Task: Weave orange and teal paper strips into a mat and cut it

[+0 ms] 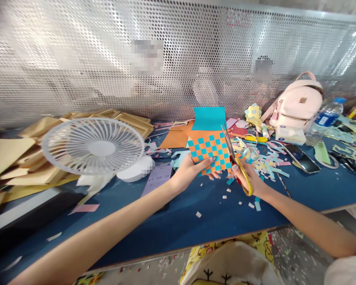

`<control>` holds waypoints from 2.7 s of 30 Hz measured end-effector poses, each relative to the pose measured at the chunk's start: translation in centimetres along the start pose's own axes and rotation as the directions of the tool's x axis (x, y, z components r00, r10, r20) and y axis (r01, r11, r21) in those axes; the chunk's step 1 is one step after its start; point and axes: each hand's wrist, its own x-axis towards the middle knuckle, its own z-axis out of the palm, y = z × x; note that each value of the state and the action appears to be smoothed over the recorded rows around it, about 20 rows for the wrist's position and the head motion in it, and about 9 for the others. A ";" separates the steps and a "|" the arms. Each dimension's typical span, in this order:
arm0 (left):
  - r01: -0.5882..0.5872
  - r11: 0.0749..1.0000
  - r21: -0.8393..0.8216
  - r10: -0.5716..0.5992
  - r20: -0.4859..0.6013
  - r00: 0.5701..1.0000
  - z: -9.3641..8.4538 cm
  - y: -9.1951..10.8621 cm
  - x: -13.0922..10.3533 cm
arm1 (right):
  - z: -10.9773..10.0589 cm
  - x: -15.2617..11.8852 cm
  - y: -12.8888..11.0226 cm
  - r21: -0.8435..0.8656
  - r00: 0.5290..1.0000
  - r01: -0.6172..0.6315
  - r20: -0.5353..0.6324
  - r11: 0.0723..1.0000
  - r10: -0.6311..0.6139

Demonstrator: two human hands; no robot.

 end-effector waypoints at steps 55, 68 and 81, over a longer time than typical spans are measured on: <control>0.027 1.000 0.013 -0.027 0.039 0.999 0.6 -0.7 -0.2 | 0.2 0.0 1.0 0.102 1.000 -0.003 0.001 0.995 0.003; 0.036 0.999 0.016 -0.036 0.011 0.999 0.8 -0.7 -0.3 | 0.2 0.1 0.9 0.068 0.998 -0.023 -0.051 0.997 0.026; 0.023 1.000 0.005 -0.023 -0.006 1.000 0.6 -0.7 -0.2 | -0.1 0.6 0.5 0.096 0.989 -0.011 -0.145 0.995 0.025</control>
